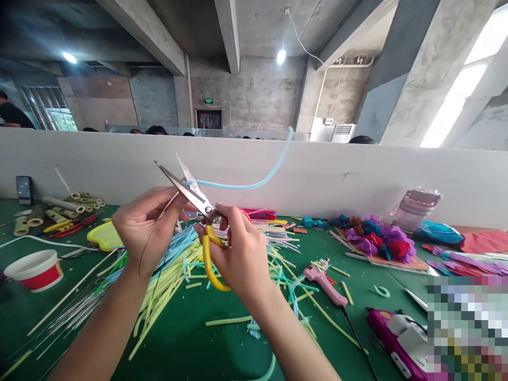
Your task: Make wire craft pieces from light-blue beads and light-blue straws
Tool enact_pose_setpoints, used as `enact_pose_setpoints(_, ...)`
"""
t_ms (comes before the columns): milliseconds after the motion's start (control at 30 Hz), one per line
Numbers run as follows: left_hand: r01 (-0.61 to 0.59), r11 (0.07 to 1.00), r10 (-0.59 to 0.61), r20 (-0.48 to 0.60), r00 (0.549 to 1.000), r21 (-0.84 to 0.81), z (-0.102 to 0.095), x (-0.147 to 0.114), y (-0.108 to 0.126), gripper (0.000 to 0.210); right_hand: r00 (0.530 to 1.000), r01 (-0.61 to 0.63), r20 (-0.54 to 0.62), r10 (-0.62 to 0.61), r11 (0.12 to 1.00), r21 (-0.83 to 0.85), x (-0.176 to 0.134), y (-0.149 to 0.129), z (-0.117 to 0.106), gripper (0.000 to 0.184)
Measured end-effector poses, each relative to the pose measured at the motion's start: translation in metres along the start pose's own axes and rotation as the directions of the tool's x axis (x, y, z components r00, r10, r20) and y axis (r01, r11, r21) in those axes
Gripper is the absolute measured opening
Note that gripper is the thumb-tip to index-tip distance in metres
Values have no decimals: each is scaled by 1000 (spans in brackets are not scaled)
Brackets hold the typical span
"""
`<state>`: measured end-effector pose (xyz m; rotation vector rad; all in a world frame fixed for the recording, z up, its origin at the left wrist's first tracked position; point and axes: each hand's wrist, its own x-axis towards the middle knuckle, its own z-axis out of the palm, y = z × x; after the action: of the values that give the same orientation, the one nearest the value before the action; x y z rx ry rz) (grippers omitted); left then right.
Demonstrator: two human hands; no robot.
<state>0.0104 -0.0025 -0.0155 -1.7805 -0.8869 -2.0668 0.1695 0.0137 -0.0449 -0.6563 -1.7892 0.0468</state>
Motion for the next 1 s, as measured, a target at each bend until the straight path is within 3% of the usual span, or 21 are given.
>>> enact_pose_setpoints(133,-59,996,57,-34,998,-74,1,0,-7,11,1000,28,0,-28,999,-36,1,1,-2,30)
enact_pose_setpoints(433,25,996,-23,14,1000,-85,8,-4,-11,10,991,129,54,-118,952,-279,3,1,-5,23)
enact_pose_setpoints(567,47,997,-46,26,999,-62,13,-7,-13,10,992,125,57,-112,922,-367,2,3,2,29)
enact_pose_setpoints(867,224,968,-213,99,972,-112,17,-11,-19,18,989,150,47,-143,923,-355,0,16,13,32)
enact_pose_setpoints(1000,301,940,-283,122,951,-161,19,-10,-17,20,992,105,-26,-124,915,-391,-3,19,20,37)
